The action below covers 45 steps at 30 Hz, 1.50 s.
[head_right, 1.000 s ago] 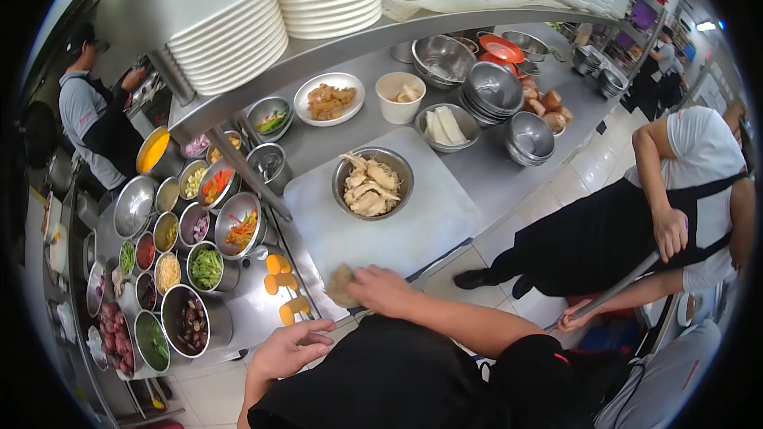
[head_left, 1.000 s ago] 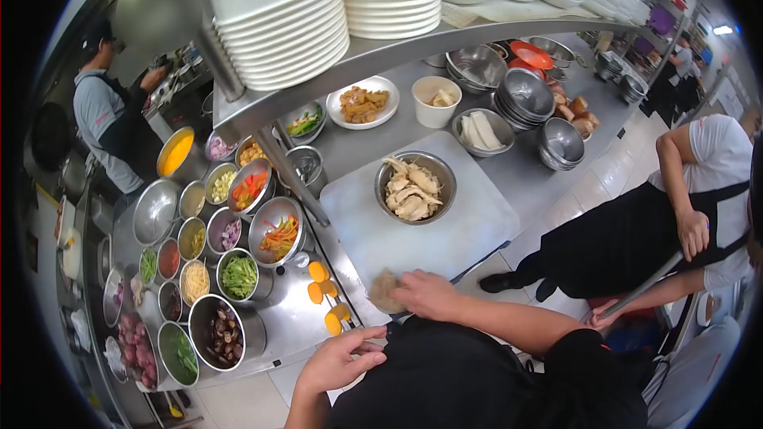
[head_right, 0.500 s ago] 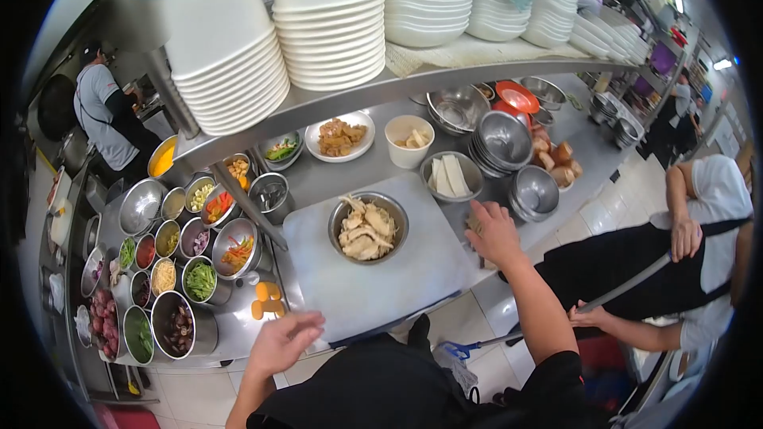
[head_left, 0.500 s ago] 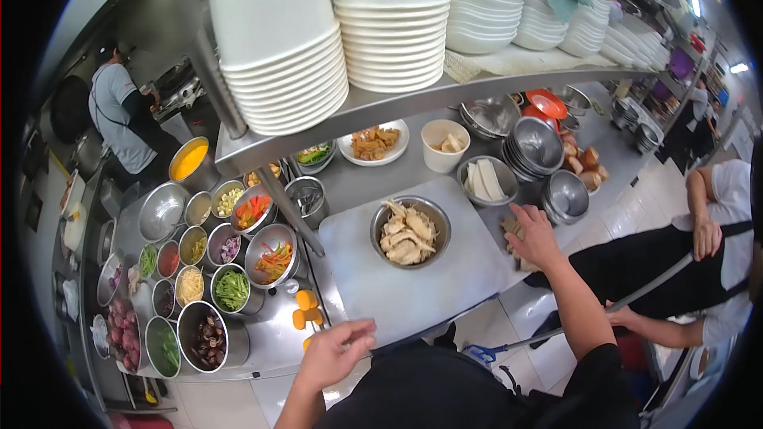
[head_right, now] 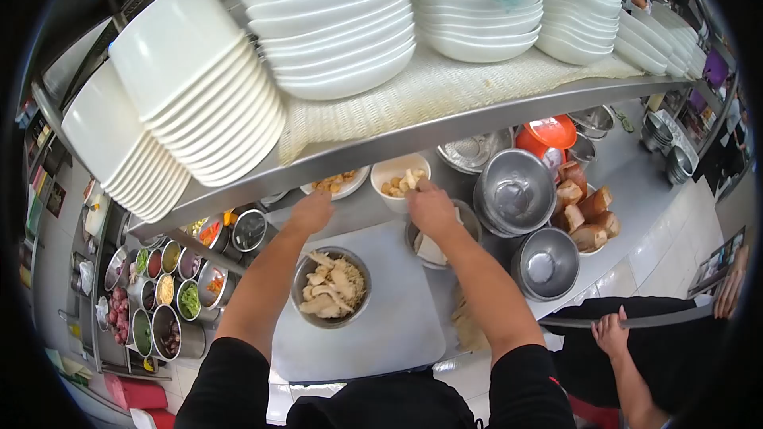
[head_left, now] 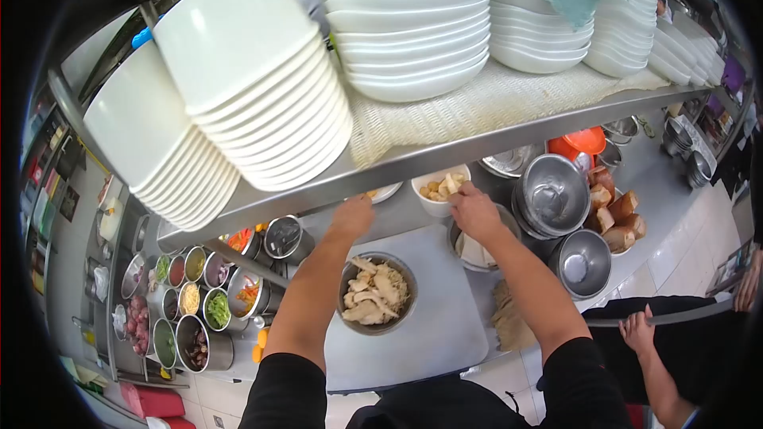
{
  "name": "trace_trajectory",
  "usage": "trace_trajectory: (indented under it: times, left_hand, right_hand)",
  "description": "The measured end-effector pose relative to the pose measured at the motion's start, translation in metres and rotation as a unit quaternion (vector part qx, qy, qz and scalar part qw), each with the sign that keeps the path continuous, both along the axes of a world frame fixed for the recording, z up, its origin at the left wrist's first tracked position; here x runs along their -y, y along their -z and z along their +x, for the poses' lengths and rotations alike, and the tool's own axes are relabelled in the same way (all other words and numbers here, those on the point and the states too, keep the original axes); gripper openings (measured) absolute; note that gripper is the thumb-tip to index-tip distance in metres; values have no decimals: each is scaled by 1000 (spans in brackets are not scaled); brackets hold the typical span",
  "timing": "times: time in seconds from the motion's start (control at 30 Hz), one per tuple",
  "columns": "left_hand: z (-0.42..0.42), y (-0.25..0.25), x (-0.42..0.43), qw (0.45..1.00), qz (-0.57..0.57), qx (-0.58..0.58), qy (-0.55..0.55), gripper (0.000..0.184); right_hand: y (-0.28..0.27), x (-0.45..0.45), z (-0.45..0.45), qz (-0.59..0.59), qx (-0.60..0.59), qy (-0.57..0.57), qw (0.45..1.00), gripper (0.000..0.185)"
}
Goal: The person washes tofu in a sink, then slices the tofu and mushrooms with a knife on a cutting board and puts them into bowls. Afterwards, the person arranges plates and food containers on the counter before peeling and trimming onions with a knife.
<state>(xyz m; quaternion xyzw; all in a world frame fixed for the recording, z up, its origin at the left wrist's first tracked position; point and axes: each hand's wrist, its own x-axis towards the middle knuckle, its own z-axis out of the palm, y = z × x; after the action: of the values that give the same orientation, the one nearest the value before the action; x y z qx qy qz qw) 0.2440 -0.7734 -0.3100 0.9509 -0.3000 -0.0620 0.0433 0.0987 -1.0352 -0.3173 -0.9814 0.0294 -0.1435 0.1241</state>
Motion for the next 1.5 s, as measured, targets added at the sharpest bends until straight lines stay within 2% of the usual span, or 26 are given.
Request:
trace_trajectory:
  times: [0.1, 0.2, 0.3, 0.4, 0.5, 0.57, 0.6, 0.67, 0.73, 0.77, 0.8, 0.9, 1.0, 1.07, 1.13, 1.17, 1.27, 1.33, 1.37, 1.43, 1.5]
  left_hand:
    - [16, 10, 16, 998, 51, -34, -23, 26]
    - [35, 43, 15, 998, 15, 64, -10, 27]
    - [47, 61, 15, 995, -33, 83, -40, 33]
    - [55, 70, 18, 994, -23, 98, -44, 38]
    - [59, 90, 19, 984, -110, 125, -67, 38]
    - [49, 66, 19, 991, -84, 106, -25, 33]
    - [56, 69, 17, 994, -39, 97, -13, 31]
    - [60, 61, 19, 997, 57, 56, -4, 31]
    - [39, 8, 18, 998, 64, -9, -1, 35]
    - [24, -24, 13, 999, 23, -45, 7, 39]
    - [11, -47, 8, 998, -39, -43, 11, 42]
    - [-29, -91, -26, 977, -208, -32, -26, 49]
    - [-70, -107, -73, 950, -280, -102, -98, 50]
    - [-92, -83, -98, 915, -379, -96, -95, 48]
    - [-118, -52, -119, 881, -457, -84, -91, 45]
    - [-153, -77, -120, 900, -422, -67, -85, 46]
    - [-210, -76, -138, 898, -432, -40, -76, 51]
    - [-245, -69, -152, 896, -442, -12, -54, 57]
    - [-258, -61, -158, 888, -453, -16, -78, 60]
    - [-281, -40, -174, 872, -475, -15, -117, 65]
    - [-285, 0, -189, 825, -524, -101, -187, 66]
  right_hand:
    - [4, 7, 13, 45, 18, -26, 998, 13]
    - [6, 7, 23, 78, 60, -27, 995, 15]
    - [8, 7, 37, 71, 65, -8, 995, 15]
    - [8, 1, 50, 94, 45, 27, 994, 16]
    - [19, -3, 67, 96, 34, 49, 994, 17]
    - [16, -3, 69, 79, 0, 68, 995, 18]
    - [12, -6, 69, 73, -30, 77, 994, 19]
    - [-10, -17, 47, 56, -13, 71, 996, 26]
    - [-19, -25, 22, 52, 51, 79, 994, 30]
    - [-23, -29, 7, 47, 83, 79, 992, 32]
    - [-32, -31, -10, 64, 62, 78, 993, 34]
    - [-59, -30, -69, 115, 29, 87, 989, 38]
    - [-61, -27, -125, 161, 16, 129, 978, 40]
    - [-46, -23, -152, 188, -30, 159, 969, 45]
    - [-36, -21, -172, 238, -62, 169, 955, 50]
    - [-31, -22, -179, 265, -61, 173, 947, 52]
    - [-14, -25, -191, 366, -64, 219, 902, 60]
    - [-2, -26, -188, 470, -56, 245, 846, 66]
    - [0, -25, -183, 519, -48, 254, 815, 69]
    - [3, -21, -172, 568, -41, 296, 767, 64]
    - [11, -9, -159, 629, -25, 314, 711, 55]
